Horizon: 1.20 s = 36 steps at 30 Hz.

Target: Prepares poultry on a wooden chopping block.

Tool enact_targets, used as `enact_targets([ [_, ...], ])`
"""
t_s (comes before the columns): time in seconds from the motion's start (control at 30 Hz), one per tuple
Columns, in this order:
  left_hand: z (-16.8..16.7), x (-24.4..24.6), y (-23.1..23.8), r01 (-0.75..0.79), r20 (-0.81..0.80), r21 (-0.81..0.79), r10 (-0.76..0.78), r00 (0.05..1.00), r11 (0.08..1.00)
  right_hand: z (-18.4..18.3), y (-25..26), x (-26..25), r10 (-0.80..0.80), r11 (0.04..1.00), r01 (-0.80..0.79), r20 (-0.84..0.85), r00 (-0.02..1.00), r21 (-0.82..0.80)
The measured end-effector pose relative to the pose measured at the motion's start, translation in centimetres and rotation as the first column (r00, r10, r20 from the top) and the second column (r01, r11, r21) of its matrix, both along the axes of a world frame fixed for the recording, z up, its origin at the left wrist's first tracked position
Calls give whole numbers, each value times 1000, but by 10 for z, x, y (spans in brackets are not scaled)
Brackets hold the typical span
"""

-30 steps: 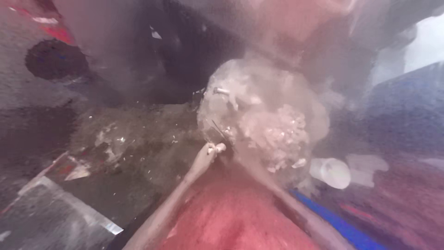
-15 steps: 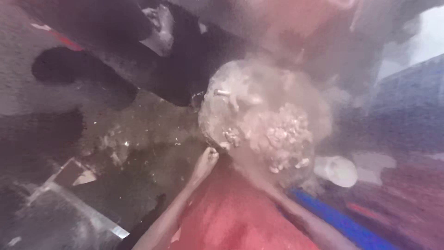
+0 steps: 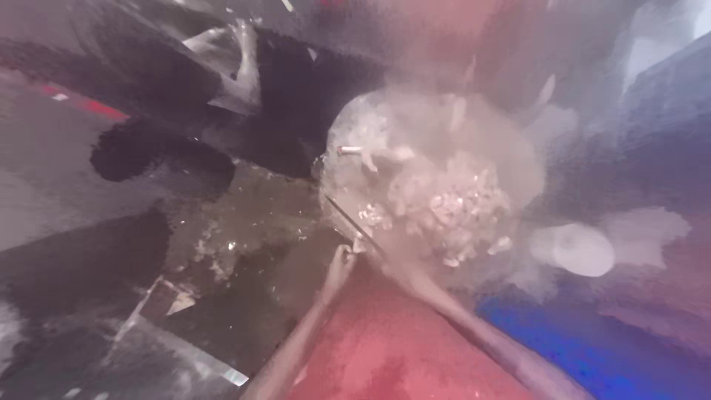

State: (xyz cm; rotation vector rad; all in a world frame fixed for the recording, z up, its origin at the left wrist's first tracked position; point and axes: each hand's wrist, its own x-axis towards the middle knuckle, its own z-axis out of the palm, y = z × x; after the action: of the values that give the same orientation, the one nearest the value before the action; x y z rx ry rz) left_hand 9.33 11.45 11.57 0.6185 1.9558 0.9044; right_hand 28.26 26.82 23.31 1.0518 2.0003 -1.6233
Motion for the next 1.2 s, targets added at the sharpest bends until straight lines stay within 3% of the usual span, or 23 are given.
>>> enact_targets([
  [0.13, -2, -4, -1, -39, 39, 14, 38, 999, 999, 8, 5, -2, 54, 998, -50, -126, 991, 34],
  [0.23, 26, -10, 1, 2, 38, 16, -2, 999, 1000, -31, 10, 10, 247, 969, -246, -18, 969, 34],
  [0.3, 67, -17, 3, 16, 215, 218, -65, 974, 976, -49, 11, 14, 293, 955, -290, -40, 955, 69],
  [0.37, 103, -21, -1, 89, 377, 384, -245, 893, 919, -47, 6, 16, 266, 963, -266, 3, 964, 31],
  [0.43, 112, -21, 3, 191, 337, 322, -301, 892, 927, -38, 4, 10, 183, 980, -182, 0, 983, -78],
  [0.5, 100, -13, 9, 261, 191, 141, -285, 939, 955, -42, 0, 0, 56, 984, -59, -21, 998, -167],
  [0.57, 82, 1, 20, 357, 105, 93, -365, 925, 930, -49, -4, -5, -95, 966, 95, 12, 995, -242],
  [0.67, 63, 28, 57, 535, 6, 106, -539, 842, 838, -46, -4, 8, -398, 859, 407, 94, 913, -312],
  [0.73, 60, 47, 91, 650, -36, 95, -650, 759, 754, -48, 6, 35, -550, 795, 547, 71, 832, -262],
  [0.83, 65, 61, 139, 807, -108, 92, -800, 590, 583, -52, 27, 79, -579, 798, 578, 50, 814, -172],
  [0.9, 70, 52, 165, 829, -76, 153, -830, 553, 538, -40, 36, 96, -574, 809, 568, 9, 819, -151],
  [0.93, 73, 42, 176, 766, -33, 226, -781, 624, 602, -34, 37, 104, -549, 832, 543, -27, 835, -115],
  [0.97, 81, 30, 185, 623, 36, 297, -661, 750, 724, -27, 36, 111, -513, 858, 510, -61, 856, -64],
  [1.03, 91, -3, 194, 162, 160, 381, -238, 958, 910, -19, 31, 130, -381, 924, 383, -75, 921, 5],
  [1.1, 87, -38, 204, -201, 225, 369, 123, 967, 908, -22, 30, 153, -191, 981, 193, -97, 977, 12],
  [1.2, 85, -58, 226, -400, 379, 162, 318, 869, 902, -34, 33, 175, 54, 998, -54, -22, 998, 16],
])
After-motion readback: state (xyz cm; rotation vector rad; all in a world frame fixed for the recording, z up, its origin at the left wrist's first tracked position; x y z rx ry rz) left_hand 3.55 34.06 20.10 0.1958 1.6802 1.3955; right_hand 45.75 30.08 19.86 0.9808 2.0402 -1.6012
